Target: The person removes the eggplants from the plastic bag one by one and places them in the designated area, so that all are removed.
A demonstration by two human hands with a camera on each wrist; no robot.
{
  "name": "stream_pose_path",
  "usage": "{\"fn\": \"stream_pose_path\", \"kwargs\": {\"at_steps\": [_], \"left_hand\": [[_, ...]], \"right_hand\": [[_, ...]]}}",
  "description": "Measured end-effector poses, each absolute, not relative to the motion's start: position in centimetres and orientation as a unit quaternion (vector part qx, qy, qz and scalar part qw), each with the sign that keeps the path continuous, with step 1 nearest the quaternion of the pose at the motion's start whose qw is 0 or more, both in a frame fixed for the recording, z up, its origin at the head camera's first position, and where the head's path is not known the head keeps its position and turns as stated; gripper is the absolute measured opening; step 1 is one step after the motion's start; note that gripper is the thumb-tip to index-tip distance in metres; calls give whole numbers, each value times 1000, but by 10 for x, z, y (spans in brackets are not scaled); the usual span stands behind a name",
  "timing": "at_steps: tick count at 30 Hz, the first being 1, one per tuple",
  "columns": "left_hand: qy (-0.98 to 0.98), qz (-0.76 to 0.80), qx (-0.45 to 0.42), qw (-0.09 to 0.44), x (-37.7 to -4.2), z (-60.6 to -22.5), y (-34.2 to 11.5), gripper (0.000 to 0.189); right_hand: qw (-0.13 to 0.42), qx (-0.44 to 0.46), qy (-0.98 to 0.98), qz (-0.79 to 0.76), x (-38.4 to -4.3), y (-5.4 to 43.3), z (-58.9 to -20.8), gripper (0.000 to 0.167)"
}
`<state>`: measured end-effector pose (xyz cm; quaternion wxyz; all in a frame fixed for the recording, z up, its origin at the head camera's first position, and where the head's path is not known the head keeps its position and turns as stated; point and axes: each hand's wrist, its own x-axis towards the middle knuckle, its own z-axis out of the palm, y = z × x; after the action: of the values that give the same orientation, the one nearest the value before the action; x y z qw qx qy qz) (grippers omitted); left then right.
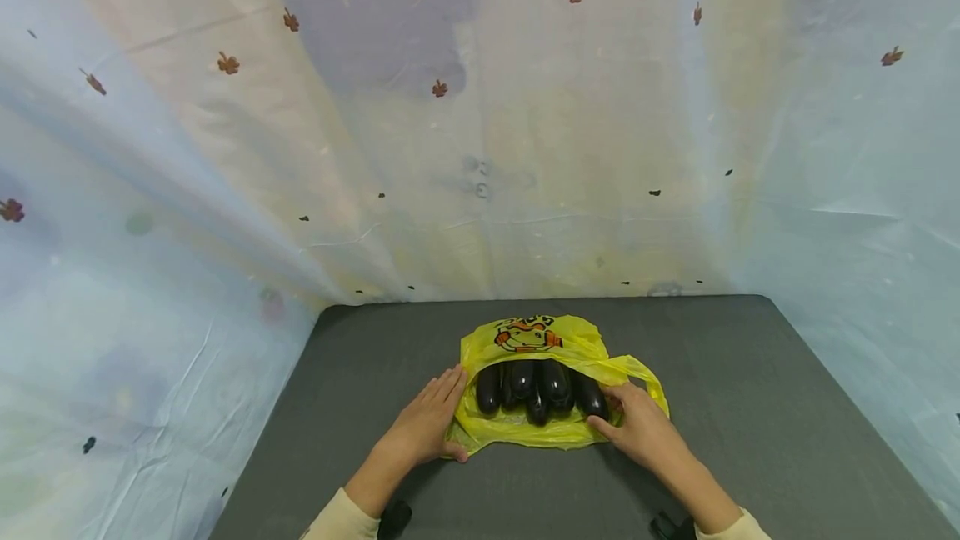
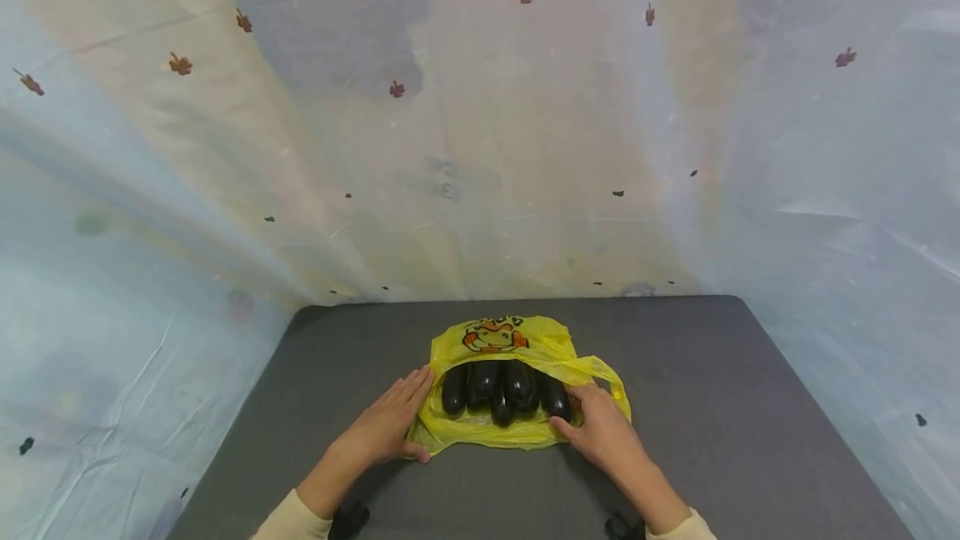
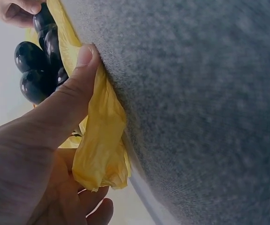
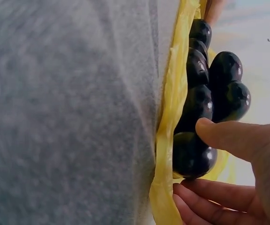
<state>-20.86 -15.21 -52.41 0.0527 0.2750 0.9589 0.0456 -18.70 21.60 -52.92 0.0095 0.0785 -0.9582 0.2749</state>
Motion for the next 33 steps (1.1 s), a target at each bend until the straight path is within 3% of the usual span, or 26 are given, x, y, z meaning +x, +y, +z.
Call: {"fn": "stream_pose_path", "kwargs": {"at_steps": [24,33], "left_hand": [[958,57,275,61,-206,-524,-152,121],[959,53,272,61,-208,-527,-152,122]], "right_hand": [[-19,74,-919,386,-165,244,-507,50],[-58,89,-907,408,-160,264,-495,55]]}}
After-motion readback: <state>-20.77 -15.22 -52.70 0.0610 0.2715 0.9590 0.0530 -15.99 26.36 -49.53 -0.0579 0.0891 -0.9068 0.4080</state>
